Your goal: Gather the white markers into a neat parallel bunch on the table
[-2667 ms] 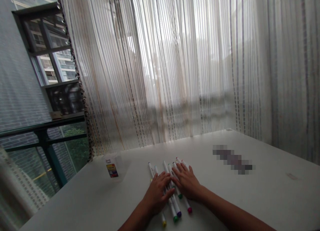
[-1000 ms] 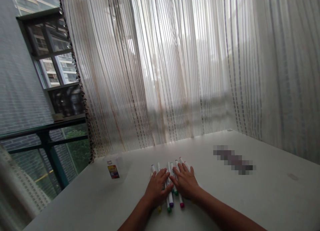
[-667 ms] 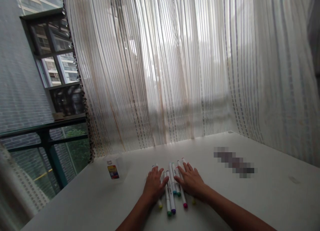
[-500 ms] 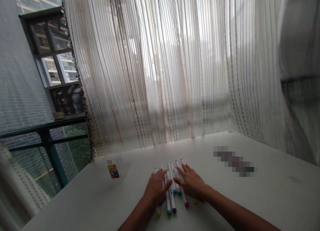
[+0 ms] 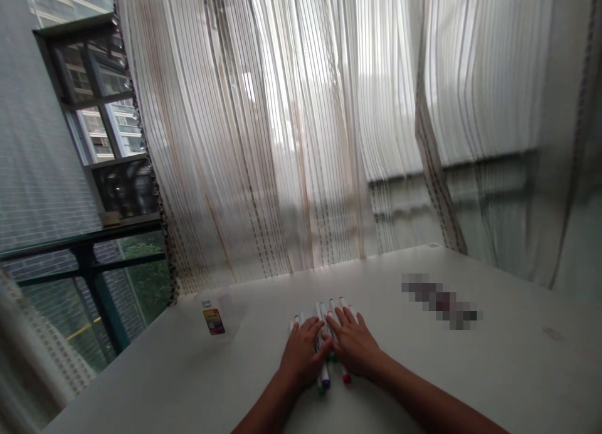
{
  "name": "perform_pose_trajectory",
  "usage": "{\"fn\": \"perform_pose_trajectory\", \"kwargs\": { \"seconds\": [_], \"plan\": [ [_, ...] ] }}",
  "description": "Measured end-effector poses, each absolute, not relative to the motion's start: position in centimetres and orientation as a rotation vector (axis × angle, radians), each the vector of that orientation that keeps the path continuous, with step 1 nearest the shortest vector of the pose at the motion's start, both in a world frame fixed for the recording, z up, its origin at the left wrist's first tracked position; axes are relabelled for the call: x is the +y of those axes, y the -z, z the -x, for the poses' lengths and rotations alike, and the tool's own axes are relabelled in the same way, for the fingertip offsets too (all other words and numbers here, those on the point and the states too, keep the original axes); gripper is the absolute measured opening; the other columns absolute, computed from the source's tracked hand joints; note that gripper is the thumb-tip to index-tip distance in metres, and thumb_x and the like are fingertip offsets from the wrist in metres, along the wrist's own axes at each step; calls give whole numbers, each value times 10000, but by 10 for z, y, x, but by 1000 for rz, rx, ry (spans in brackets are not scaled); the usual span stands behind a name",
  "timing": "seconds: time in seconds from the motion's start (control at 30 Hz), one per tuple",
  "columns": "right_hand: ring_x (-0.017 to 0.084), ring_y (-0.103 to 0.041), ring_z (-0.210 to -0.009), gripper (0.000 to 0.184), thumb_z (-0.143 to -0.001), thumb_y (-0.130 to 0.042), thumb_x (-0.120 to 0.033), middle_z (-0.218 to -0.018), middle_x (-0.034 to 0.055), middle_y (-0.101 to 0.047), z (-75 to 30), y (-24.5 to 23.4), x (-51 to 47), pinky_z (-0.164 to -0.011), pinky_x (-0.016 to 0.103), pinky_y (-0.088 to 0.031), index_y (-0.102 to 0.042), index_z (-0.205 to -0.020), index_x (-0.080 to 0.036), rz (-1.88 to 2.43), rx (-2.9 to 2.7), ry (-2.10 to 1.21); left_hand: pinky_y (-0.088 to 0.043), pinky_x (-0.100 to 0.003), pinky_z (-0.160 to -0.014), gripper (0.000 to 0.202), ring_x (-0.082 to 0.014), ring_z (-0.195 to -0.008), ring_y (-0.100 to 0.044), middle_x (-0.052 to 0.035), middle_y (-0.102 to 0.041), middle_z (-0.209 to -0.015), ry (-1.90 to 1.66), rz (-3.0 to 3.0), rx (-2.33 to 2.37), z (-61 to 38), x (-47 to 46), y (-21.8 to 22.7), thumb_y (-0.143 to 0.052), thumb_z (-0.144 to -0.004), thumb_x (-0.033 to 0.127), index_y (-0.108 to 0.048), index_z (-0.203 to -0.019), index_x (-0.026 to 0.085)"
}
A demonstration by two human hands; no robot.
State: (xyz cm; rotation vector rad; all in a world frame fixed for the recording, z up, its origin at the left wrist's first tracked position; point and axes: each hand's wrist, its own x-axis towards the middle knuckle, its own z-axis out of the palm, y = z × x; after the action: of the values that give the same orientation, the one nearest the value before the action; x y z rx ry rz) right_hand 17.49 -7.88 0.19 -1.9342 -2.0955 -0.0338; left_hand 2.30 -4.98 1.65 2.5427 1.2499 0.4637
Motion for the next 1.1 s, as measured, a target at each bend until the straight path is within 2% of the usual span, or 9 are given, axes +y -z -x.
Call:
{"fn": "perform_pose_trajectory", "kwargs": {
  "seconds": [0.23,0.5,0.7,0.83,1.0,1.1],
  "plan": [
    [360,-229,-1370,552,-865,-403,-322,-1475,185,-320,-178,0,-75,-1056,554,-172,-393,-1397,-176,2015,-2042,29,-217,-420,-1146,504,-208,-1325,-398,-71,-472,-1415,-476,-2565,1238,-33,-43,-19,-334,-890,435,-516,-1294,195],
    [368,-240,-1365,544,-864,-400,-300,-1476,181,-319,-191,-9,-82,-1051,543,-202,-408,-1392,-166,2059,-2091,23,-212,-438,-1144,525,-211,-1368,-326,-66,-394,-1469,-337,-2694,1139,-41,-48,-19,-226,-925,453,-430,-1360,239],
    [339,-234,-1376,568,-929,-287,-460,-1500,166,-274,-203,-23,-89,-1069,503,-207,-362,-1421,-184,2127,-2063,-71,-114,-582,-1128,583,-285,-1418,-192,-75,-259,-1531,-175,-2645,1277,-35,-44,-23,-290,-895,488,-327,-1419,236],
    [356,-214,-1378,607,-924,-267,-521,-1493,172,-287,-196,-21,-89,-1061,531,-198,-361,-1421,-185,2093,-2051,-54,-131,-576,-1125,585,-278,-1426,-163,-54,-231,-1542,-148,-2623,1302,-32,-42,-20,-267,-894,517,-324,-1418,263],
    [354,-229,-1373,513,-946,-265,-388,-1470,172,-336,-187,-13,-84,-1061,570,-152,-400,-1399,-189,2032,-2069,50,-116,-533,-1143,547,-234,-1419,-202,-52,-259,-1532,-196,-2685,1232,-37,-41,-17,-215,-923,459,-308,-1425,262],
    [354,-244,-1367,502,-942,-277,-373,-1467,159,-347,-187,-11,-85,-1062,577,-155,-409,-1394,-200,2040,-2084,49,-120,-534,-1142,551,-236,-1414,-217,-54,-270,-1528,-190,-2694,1233,-38,-43,-18,-206,-923,468,-319,-1420,259]
  ]
}}
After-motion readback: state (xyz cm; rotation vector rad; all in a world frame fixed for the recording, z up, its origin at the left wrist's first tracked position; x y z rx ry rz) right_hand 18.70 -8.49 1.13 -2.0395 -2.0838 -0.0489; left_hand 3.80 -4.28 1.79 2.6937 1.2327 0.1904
